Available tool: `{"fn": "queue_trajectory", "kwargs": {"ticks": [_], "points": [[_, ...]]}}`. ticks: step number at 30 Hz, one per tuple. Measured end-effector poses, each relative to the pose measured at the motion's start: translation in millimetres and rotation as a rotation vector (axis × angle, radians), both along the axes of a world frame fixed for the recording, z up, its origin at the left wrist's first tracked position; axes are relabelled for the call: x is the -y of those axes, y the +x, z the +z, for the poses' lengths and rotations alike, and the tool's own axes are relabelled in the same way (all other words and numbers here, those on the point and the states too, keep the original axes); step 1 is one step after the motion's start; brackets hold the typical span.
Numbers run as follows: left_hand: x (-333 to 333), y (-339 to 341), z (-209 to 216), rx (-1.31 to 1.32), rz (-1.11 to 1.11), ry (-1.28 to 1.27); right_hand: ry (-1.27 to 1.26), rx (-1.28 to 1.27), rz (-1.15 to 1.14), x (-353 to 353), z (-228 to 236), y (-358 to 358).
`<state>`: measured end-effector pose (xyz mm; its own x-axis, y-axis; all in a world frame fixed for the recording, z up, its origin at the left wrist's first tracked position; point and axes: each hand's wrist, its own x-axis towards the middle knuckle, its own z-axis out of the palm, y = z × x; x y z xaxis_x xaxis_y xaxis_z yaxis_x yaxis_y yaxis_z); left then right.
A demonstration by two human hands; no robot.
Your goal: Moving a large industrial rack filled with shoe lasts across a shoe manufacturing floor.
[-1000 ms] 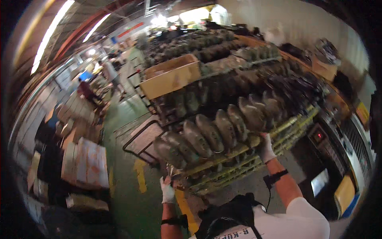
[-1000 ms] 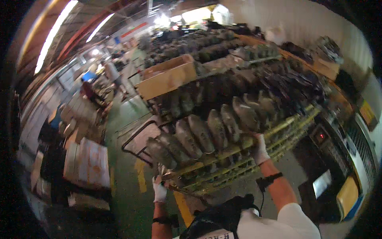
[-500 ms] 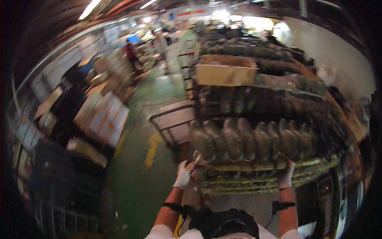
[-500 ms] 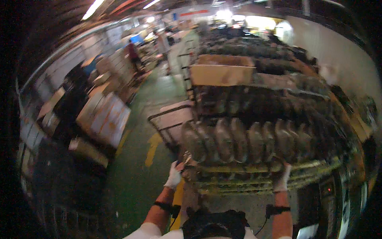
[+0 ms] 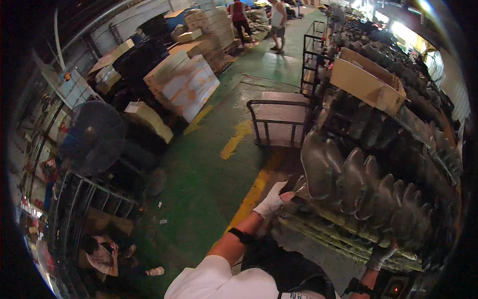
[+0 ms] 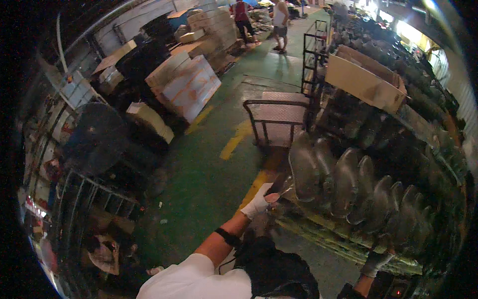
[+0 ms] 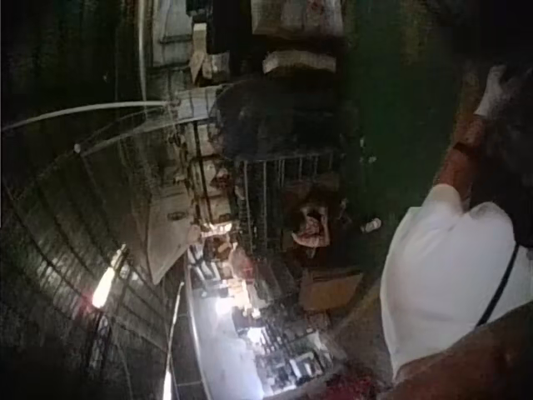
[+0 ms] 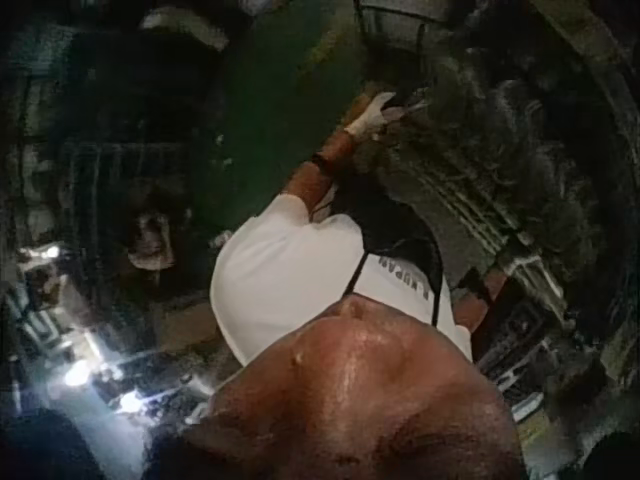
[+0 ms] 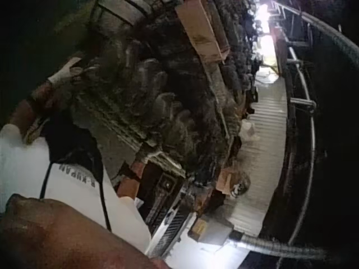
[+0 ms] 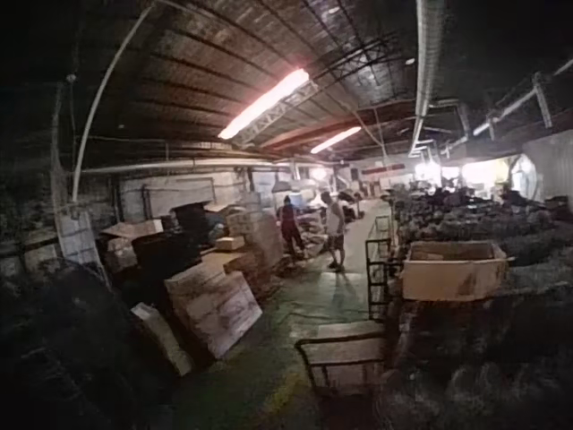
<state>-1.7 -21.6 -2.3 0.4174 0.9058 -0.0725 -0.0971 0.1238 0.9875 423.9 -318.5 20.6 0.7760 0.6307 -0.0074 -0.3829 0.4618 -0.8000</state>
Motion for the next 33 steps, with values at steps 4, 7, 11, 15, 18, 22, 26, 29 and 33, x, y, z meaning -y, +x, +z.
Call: {"fn": "queue_trajectory", "kwargs": {"ticks": [4,7,11,15,18,22,26,29,33], "points": [[3.0,2.7,19.8,0.112,-0.031,-0.114,-0.128,0.070,-0.150,10.0,-13.1,16.3],[2.1,-5.3,22.9,0.152,-0.067,-0.075,0.121,-0.177,-0.067,-11.2,8.7,-12.3],[-6.3,-1.3,4.1,0.169,-0.091,-0.100,0.048,-0.044,-0.056,-1.7,-5.6,-0.8],[1.0,5.2,24.1,0.233,-0.034,-0.122,0.186,-0.074,0.079,-8.4,5.6,-11.3],[2.6,5.7,20.3,0.252,0.008,-0.169,0.124,-0.034,0.017,-9.5,19.6,-23.9],[-8.2,-2.8,12.1,0.236,-0.060,-0.149,0.122,-0.065,-0.001,-19.7,61.8,-56.8],[-7.0,9.4,25.6,0.187,-0.016,-0.111,0.048,-0.198,-0.067,-10.3,24.2,-26.2],[-10.8,4.0,24.6,0.195,-0.169,-0.195,0.150,-0.184,-0.003,-8.5,3.5,-14.1],[-13.8,-3.8,11.2,0.204,-0.012,-0.085,0.035,-0.018,-0.035,-17.7,59.0,-59.0]]}}
